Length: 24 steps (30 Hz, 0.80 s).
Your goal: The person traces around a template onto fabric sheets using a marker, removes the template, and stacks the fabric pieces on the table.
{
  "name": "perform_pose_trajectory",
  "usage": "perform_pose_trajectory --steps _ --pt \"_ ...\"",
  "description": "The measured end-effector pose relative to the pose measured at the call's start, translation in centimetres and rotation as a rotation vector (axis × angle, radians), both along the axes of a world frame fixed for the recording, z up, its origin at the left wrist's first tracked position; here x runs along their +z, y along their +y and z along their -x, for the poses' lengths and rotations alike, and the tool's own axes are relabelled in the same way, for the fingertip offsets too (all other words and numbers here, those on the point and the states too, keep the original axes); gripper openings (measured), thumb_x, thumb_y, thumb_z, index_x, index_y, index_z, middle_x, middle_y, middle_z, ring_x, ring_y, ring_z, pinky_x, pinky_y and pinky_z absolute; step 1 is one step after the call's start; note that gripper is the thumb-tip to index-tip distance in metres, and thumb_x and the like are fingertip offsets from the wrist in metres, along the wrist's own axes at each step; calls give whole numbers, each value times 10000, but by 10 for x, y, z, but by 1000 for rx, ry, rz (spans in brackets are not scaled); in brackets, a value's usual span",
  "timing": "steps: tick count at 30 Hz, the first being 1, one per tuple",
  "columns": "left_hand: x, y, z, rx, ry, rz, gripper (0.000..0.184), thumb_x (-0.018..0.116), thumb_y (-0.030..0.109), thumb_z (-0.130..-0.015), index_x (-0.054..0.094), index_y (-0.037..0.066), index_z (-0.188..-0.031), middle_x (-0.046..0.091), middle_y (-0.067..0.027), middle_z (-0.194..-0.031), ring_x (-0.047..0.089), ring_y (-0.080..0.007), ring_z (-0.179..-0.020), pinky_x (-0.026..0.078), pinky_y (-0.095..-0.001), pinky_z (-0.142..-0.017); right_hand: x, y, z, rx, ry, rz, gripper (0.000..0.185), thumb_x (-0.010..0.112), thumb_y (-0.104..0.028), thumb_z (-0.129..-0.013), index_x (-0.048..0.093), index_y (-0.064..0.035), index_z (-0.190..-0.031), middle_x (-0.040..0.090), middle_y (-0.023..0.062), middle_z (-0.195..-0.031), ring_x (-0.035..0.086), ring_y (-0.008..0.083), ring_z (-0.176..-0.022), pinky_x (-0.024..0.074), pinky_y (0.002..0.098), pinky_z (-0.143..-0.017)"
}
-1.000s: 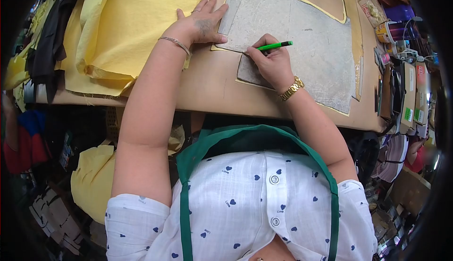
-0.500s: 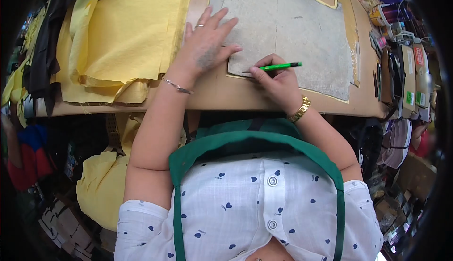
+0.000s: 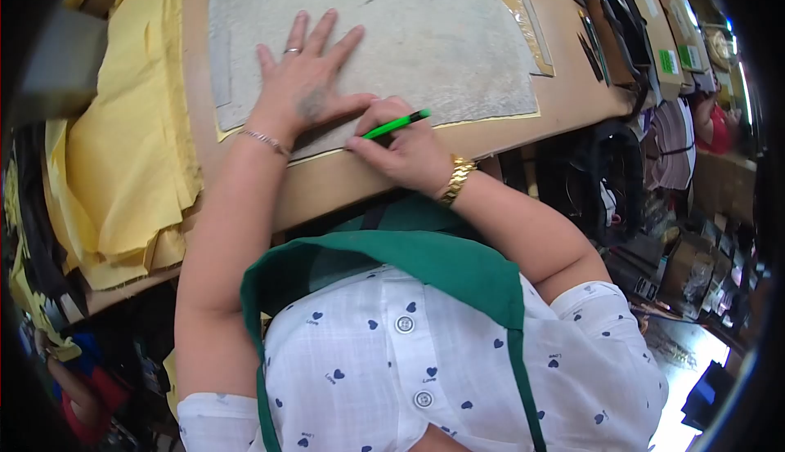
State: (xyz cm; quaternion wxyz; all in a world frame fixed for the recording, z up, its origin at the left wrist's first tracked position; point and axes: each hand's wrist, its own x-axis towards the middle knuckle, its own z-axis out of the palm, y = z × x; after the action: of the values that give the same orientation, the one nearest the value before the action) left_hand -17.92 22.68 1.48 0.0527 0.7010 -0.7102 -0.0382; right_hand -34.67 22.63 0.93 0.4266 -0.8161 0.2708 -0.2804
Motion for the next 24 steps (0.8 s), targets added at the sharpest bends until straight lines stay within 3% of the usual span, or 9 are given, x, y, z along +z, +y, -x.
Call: perform_pose_trajectory --steps 3,7,12,16,20,24 --pt "5 -2 4 4 -9 -18 865 550 675 -560 309 275 -1289 167 -45 -1389 102 -309 -1279 147 -686 -873 4 -38 52 38 88 -21 144 644 -148 -679 540 -52 -705 524 90 -701 503 248 -730 412 336 -666" --pt "6 -4 6 -10 -10 -40 889 580 653 -539 310 265 -1292 164 -47 -1390 99 -320 -1278 132 -696 -861 13 -79 142 -103 119 -229 159 647 -158 -714 542 -41 -741 536 33 -717 498 125 -705 410 262 -652" --pt "6 -6 9 -30 -32 -43 893 579 654 -537 316 253 -1291 170 -61 -1388 108 -328 -1275 130 -697 -853 25 -110 221 -288 179 -295 94 602 -94 -759 528 -37 -773 517 -5 -736 474 74 -717 384 209 -663" --pt "6 -5 9 -27 -15 -34 883 564 664 -550 316 252 -1290 176 -68 -1385 120 -334 -1271 139 -685 -863 34 -88 170 -317 -63 -349 86 594 -77 -765 518 -50 -795 514 -2 -751 472 66 -716 388 202 -650" --pt "0 -3 3 -25 -27 16 876 553 671 -561 308 255 -1292 185 -74 -1380 133 -339 -1266 152 -666 -883 21 -40 74 -37 -46 -520 130 623 -124 -746 527 -44 -782 506 6 -734 474 72 -715 394 219 -609" --pt "-5 -3 -1 -30 0 62 856 557 657 -574 308 258 -1290 204 -80 -1369 148 -334 -1262 170 -655 -890 0 -1 5 111 -123 -385 137 621 -108 -739 526 -15 -770 506 36 -704 482 92 -650 407 249 -594"
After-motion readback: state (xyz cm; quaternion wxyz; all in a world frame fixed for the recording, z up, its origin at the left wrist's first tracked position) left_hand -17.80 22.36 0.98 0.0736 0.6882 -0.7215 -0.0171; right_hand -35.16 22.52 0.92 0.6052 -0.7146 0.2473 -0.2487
